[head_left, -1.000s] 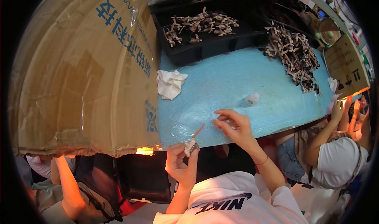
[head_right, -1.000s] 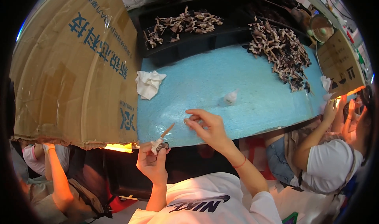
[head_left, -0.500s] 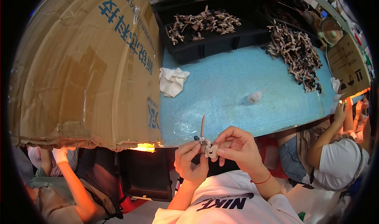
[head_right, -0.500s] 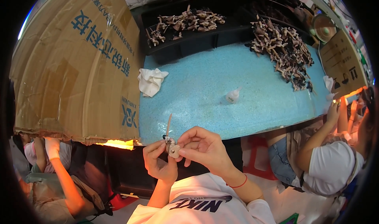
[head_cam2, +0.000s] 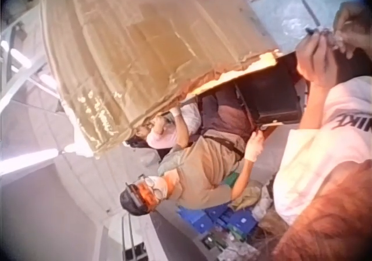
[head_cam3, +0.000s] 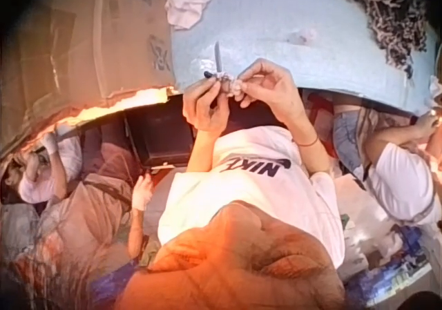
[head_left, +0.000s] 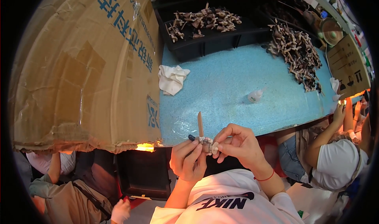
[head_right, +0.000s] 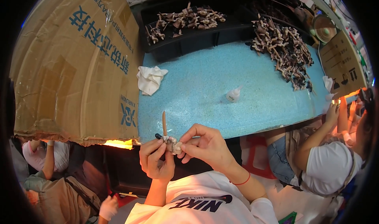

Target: The person assembles small plastic figurines by applying glue from a bottle to small parts and joining them by hand.

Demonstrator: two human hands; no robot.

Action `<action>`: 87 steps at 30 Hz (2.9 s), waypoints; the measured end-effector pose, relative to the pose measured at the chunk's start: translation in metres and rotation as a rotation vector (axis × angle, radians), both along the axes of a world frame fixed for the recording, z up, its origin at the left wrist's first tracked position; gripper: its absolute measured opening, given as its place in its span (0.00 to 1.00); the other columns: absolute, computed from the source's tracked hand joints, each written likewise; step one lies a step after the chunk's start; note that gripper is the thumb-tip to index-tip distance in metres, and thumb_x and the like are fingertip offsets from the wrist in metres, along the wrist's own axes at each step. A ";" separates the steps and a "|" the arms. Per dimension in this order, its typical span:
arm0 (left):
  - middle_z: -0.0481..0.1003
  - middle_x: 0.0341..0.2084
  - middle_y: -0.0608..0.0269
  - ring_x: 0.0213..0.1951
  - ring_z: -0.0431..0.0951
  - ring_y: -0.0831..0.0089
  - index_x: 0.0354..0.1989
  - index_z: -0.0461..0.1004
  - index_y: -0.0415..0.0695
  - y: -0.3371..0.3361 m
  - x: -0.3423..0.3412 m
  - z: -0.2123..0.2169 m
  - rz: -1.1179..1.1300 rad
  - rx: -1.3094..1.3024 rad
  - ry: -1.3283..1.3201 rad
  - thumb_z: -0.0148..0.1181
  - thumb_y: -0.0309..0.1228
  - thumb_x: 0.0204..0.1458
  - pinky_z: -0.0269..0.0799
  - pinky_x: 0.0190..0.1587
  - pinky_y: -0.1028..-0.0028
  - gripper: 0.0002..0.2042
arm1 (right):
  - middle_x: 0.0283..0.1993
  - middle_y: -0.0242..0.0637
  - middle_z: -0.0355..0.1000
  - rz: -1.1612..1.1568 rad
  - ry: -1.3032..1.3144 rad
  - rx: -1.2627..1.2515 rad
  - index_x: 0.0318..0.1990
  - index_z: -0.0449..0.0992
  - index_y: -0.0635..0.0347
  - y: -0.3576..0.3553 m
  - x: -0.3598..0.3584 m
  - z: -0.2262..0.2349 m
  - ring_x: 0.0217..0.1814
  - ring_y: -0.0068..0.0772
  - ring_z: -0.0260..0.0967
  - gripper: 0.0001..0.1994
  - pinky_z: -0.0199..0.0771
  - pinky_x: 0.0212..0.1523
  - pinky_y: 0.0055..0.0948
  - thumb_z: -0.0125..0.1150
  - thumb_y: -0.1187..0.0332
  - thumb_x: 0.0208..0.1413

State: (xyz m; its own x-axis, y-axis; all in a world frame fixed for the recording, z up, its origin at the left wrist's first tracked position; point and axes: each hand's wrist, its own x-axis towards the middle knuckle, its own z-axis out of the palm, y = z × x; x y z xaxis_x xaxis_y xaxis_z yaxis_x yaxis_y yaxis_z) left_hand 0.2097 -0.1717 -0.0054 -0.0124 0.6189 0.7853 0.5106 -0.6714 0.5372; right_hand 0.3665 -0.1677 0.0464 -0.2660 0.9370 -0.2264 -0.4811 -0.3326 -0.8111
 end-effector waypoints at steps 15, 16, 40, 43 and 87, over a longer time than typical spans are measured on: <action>0.72 0.34 0.58 0.32 0.73 0.61 0.35 0.74 0.38 0.008 -0.006 0.009 -0.056 0.109 0.104 0.63 0.15 0.34 0.72 0.30 0.72 0.16 | 0.33 0.44 0.68 0.043 -0.038 0.028 0.31 0.66 0.70 0.002 0.003 0.010 0.34 0.35 0.73 0.04 0.80 0.30 0.26 0.55 0.84 0.48; 0.71 0.36 0.55 0.33 0.73 0.61 0.36 0.74 0.38 0.009 -0.007 0.009 -0.092 0.091 0.102 0.62 0.15 0.35 0.73 0.32 0.71 0.16 | 0.33 0.44 0.68 0.045 -0.040 0.030 0.31 0.66 0.70 0.002 0.004 0.009 0.34 0.35 0.73 0.05 0.80 0.31 0.26 0.55 0.84 0.48; 0.70 0.44 0.38 0.42 0.74 0.53 0.36 0.72 0.36 0.001 0.001 0.042 -0.386 -0.427 -0.071 0.63 0.17 0.31 0.70 0.43 0.66 0.17 | 0.44 0.44 0.65 0.031 -0.225 0.147 0.43 0.61 0.69 -0.009 0.020 0.010 0.38 0.30 0.73 0.14 0.78 0.38 0.24 0.55 0.84 0.48; 0.71 0.44 0.38 0.40 0.74 0.53 0.36 0.72 0.35 -0.001 0.002 0.047 -0.391 -0.414 -0.018 0.64 0.18 0.31 0.71 0.42 0.66 0.18 | 0.46 0.44 0.64 0.100 -0.204 0.151 0.52 0.56 0.65 -0.004 0.025 0.019 0.37 0.29 0.74 0.25 0.78 0.36 0.23 0.55 0.85 0.46; 0.63 0.52 0.48 0.56 0.63 0.56 0.49 0.64 0.33 -0.009 0.008 0.015 -1.269 -1.224 -1.493 0.37 0.40 0.60 0.61 0.54 0.59 0.21 | 0.42 0.45 0.66 -0.412 -1.154 0.818 0.42 0.69 0.69 -0.030 0.001 -0.005 0.35 0.41 0.69 0.23 0.73 0.31 0.28 0.69 0.72 0.36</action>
